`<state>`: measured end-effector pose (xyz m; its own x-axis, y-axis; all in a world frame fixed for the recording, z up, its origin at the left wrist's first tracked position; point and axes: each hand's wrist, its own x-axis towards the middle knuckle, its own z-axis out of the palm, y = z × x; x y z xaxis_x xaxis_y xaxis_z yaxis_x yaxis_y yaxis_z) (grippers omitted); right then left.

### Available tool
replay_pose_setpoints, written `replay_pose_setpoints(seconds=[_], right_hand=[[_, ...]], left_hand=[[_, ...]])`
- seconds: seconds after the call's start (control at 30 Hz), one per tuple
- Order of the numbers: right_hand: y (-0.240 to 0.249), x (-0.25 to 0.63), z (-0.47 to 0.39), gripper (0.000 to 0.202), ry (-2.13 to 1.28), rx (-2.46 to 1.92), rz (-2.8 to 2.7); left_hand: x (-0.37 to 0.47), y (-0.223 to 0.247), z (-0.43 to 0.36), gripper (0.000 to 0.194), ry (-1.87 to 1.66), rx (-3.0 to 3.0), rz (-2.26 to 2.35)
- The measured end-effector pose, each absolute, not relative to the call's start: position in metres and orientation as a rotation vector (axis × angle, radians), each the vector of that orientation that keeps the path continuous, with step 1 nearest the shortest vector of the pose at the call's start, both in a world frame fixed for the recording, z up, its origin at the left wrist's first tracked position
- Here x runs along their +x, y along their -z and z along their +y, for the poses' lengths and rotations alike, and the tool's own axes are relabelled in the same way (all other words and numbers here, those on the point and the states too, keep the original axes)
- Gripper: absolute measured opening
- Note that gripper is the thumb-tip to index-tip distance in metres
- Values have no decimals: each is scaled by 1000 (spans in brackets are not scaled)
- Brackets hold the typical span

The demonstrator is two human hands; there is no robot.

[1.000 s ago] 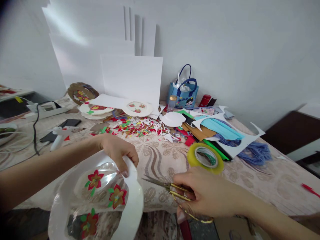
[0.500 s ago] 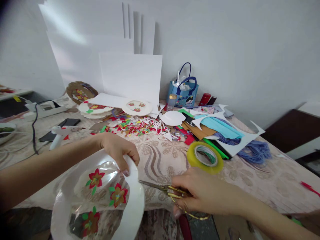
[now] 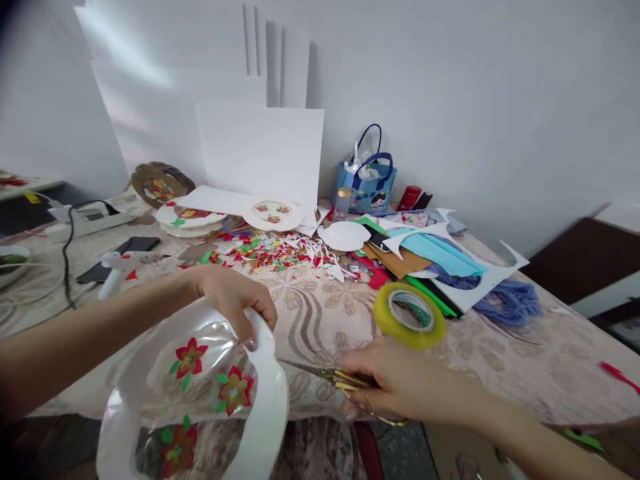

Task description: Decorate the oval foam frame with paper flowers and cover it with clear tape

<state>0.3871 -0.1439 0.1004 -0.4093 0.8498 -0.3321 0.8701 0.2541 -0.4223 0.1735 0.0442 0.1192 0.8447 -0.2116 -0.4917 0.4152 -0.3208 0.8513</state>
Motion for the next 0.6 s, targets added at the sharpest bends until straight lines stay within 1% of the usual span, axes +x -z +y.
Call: replay_pose_setpoints(seconds=[0.07, 0.13, 0.2, 0.27, 0.4, 0.47, 0.53, 0.6], right_hand=[[-96, 387, -146, 15, 868, 1720, 2436], [-90, 388, -148, 10, 782, 1759, 2420], [-81, 390, -147, 14, 675, 1798, 2422], [-68, 393, -142, 12, 580, 1901, 2412], [-31, 403, -127, 21, 158, 2267, 2286], [-14, 408, -121, 25, 42, 2351, 2249], [-4, 409, -119, 27, 12, 2414, 2296], [-5, 402, -122, 29, 127, 2491, 2457]], left_hand=[[172, -116, 46, 12, 621, 1780, 165], [169, -112, 49, 11, 626, 1780, 155], [166, -109, 53, 12, 626, 1785, 157], [162, -107, 56, 17, 598, 1778, 189], [155, -103, 59, 23, 503, 1774, 244], [153, -100, 59, 24, 442, 1790, 261], [150, -95, 58, 26, 385, 1807, 302], [148, -90, 57, 28, 323, 1831, 366]])
